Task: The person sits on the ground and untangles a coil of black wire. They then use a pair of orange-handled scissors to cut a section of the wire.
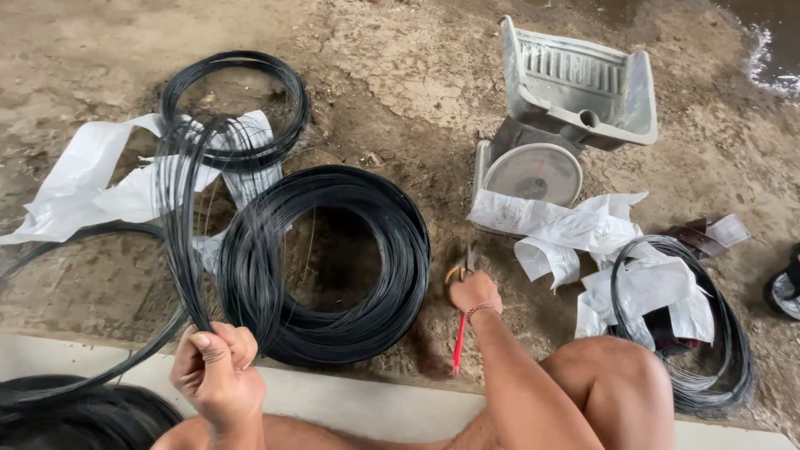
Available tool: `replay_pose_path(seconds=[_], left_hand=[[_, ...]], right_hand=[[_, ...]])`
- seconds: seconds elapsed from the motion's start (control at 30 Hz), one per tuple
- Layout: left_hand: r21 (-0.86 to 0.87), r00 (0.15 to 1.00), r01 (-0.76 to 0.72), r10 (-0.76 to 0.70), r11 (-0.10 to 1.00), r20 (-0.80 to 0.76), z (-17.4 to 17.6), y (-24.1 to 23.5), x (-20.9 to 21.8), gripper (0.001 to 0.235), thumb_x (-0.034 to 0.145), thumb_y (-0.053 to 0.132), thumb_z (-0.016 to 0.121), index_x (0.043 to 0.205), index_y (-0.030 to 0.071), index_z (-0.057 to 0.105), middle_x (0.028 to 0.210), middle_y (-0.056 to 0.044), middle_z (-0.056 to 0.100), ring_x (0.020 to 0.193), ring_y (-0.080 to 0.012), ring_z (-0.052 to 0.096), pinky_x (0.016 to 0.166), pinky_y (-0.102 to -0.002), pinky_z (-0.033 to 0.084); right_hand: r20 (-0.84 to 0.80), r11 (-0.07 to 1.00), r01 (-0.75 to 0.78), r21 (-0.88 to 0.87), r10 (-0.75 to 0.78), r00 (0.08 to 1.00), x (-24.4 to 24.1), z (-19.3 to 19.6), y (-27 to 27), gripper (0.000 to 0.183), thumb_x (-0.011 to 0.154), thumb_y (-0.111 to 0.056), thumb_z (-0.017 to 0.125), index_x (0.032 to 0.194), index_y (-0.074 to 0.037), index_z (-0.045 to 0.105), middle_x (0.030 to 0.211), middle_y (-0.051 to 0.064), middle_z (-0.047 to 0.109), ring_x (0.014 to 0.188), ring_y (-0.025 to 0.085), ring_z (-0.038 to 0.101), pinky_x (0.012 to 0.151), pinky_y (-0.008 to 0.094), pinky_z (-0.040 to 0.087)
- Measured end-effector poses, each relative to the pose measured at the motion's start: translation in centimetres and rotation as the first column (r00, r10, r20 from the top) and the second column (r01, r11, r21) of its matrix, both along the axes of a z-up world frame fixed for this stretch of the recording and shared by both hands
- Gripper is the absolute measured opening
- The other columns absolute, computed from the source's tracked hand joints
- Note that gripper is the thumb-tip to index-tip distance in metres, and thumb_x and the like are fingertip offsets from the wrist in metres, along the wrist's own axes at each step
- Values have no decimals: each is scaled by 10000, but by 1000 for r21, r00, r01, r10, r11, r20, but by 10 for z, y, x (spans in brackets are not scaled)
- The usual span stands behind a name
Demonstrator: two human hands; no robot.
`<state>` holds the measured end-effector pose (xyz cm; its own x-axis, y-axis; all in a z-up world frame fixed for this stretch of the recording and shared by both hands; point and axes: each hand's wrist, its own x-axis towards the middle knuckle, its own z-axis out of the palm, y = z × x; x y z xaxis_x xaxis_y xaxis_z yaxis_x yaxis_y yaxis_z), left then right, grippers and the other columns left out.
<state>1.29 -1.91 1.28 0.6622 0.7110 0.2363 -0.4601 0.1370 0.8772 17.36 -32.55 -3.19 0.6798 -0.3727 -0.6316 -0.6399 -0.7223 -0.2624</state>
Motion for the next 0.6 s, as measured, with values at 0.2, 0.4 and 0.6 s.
replay_pose_path(seconds=[0.2,0.4,0.6], left_hand=[[-15,999,12,-11,1000,41,12,5,-5,392,1110,246,470,760,76,422,599,13,260,497,-88,184,483,-270,141],[-29,993,1,3,1000,117,3,14,-10,331,1121,230,467,832,75,513,605,11,292,492,-90,216,479,-266,169],[-38,995,-24,28,999,96,15,14,-10,405,1106,241,473,736,98,396,604,3,328,486,-90,215,475,-264,162]], right_hand=[[316,879,378,289,-461,830,5,26,-4,577,855,-429,848,1212,-159,485,1038,63,682,689,151,602,571,342,464],[441,754,137,643,-510,738,-3,80,16,456,873,-209,821,1182,-52,524,1014,89,625,489,149,528,422,295,493],[236,314,-15,949,-683,691,9,-9,-18,878,803,-321,791,1534,-154,334,952,7,461,805,140,474,789,302,461]])
